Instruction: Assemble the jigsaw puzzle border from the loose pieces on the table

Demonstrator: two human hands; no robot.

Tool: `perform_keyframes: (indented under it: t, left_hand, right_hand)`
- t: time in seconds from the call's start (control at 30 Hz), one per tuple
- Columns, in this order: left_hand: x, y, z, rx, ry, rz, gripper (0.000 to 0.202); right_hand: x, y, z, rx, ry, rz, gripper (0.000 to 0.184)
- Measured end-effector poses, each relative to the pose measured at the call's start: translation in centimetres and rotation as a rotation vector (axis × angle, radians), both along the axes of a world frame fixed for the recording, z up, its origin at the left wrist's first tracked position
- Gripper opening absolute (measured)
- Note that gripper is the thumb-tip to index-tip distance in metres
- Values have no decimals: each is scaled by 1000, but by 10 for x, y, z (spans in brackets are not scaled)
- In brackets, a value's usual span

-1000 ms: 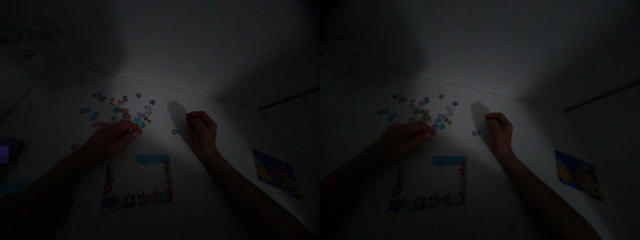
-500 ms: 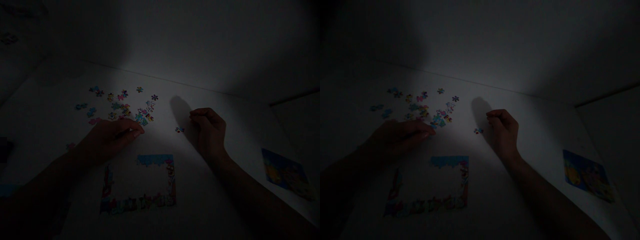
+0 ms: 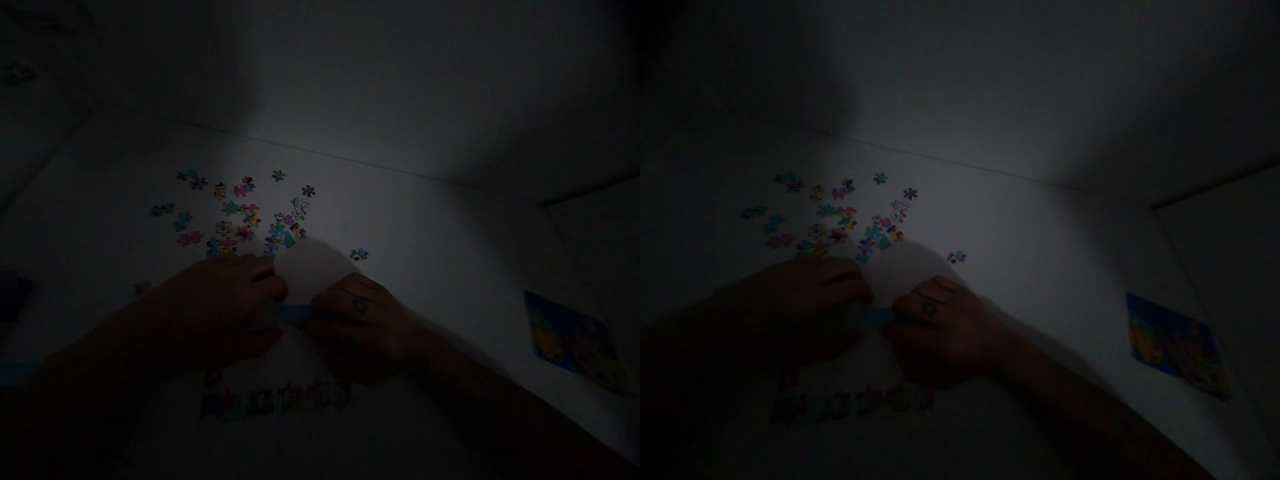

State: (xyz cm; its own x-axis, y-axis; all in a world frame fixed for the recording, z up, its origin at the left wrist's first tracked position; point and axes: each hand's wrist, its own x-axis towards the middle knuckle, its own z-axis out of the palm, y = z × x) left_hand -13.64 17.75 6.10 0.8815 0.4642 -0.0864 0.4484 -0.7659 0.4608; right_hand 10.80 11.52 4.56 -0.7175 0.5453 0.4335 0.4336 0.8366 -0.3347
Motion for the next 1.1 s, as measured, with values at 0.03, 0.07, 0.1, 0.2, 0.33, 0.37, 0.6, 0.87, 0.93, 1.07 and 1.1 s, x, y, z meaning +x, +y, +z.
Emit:
perform_keyframes:
  t: [0.03,0.07,0.1,0.2,0.33,0.37,0.6,0.87,0.93,1.07,1.1]
  left_hand:
    - [0,-1,0,6,4,-9,17]
    - [1,-2,-1,16,7,-19,15]
    - [1,-2,-1,30,7,-29,15]
    - [3,-3,-1,69,1,-46,15]
    - [4,-1,-2,123,-26,-89,10]
    - [5,-1,-2,141,-34,-97,8]
    - [6,-4,-3,241,-44,-110,9]
    - [12,-11,0,359,-19,-98,6]
    - [12,-12,1,370,-23,-99,8]
    - [10,-10,-1,341,-44,-102,4]
    - [9,-9,-2,330,-49,-96,2]
  right_hand:
    - [0,0,0,-11,-17,3,20]
    - [0,0,0,-19,-32,4,20]
    - [-1,0,1,-25,-47,3,21]
    - [-1,0,0,-36,-71,3,20]
    - [-1,1,-1,-61,-55,10,20]
    - [-1,1,-1,-68,-58,10,21]
    - [-3,1,2,-82,-66,6,20]
    - [-4,0,0,-66,-72,7,20]
    - [-4,0,0,-64,-82,8,21]
    - [-5,0,1,-59,-109,8,21]
    - [-5,-1,1,-61,-113,9,21]
